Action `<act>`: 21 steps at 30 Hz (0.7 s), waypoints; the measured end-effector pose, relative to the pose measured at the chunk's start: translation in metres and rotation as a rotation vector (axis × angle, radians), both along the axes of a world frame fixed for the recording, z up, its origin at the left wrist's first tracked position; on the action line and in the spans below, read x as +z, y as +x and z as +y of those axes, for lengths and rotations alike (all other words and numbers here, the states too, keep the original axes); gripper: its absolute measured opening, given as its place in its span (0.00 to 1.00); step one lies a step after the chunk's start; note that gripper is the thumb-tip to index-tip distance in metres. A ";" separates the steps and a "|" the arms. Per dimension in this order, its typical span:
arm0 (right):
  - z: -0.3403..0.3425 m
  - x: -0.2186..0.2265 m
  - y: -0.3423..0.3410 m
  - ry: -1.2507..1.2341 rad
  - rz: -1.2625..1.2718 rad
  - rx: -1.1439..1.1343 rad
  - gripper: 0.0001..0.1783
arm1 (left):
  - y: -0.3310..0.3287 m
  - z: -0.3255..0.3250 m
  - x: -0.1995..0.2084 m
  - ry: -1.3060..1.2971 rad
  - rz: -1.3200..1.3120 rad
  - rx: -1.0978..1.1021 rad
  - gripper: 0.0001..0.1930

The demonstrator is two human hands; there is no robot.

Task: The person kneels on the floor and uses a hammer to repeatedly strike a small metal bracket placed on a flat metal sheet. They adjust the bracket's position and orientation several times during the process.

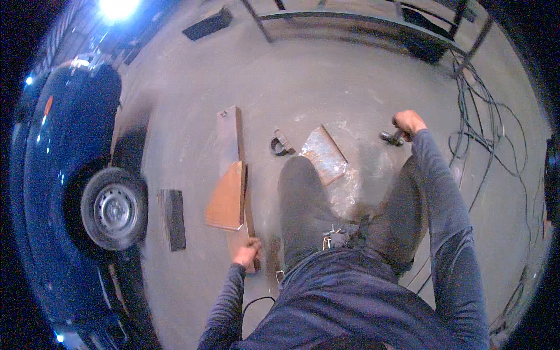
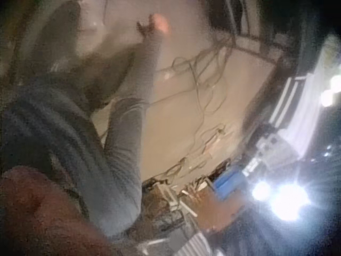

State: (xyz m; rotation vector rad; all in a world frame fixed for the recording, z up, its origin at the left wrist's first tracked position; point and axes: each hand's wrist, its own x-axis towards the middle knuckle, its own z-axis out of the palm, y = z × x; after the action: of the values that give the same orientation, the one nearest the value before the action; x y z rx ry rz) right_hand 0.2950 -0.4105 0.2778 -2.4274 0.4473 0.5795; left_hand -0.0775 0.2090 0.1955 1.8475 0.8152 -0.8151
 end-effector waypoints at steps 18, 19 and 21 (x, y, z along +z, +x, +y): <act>0.022 -0.013 -0.019 -0.066 0.065 0.127 0.13 | 0.199 -0.211 -0.156 0.620 -0.608 -0.814 0.18; 0.017 -0.012 -0.015 -0.091 0.060 0.185 0.12 | 0.202 -0.217 -0.154 0.576 -0.605 -0.858 0.18; 0.011 -0.014 -0.012 -0.129 0.044 0.287 0.12 | 0.205 -0.220 -0.148 0.495 -0.594 -0.938 0.17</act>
State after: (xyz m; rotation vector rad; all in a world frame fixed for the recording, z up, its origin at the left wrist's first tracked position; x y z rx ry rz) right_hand 0.2831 -0.4000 0.2636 -2.6283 0.1568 0.7470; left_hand 0.1272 -0.0114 0.0471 2.7656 -0.3189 -0.5444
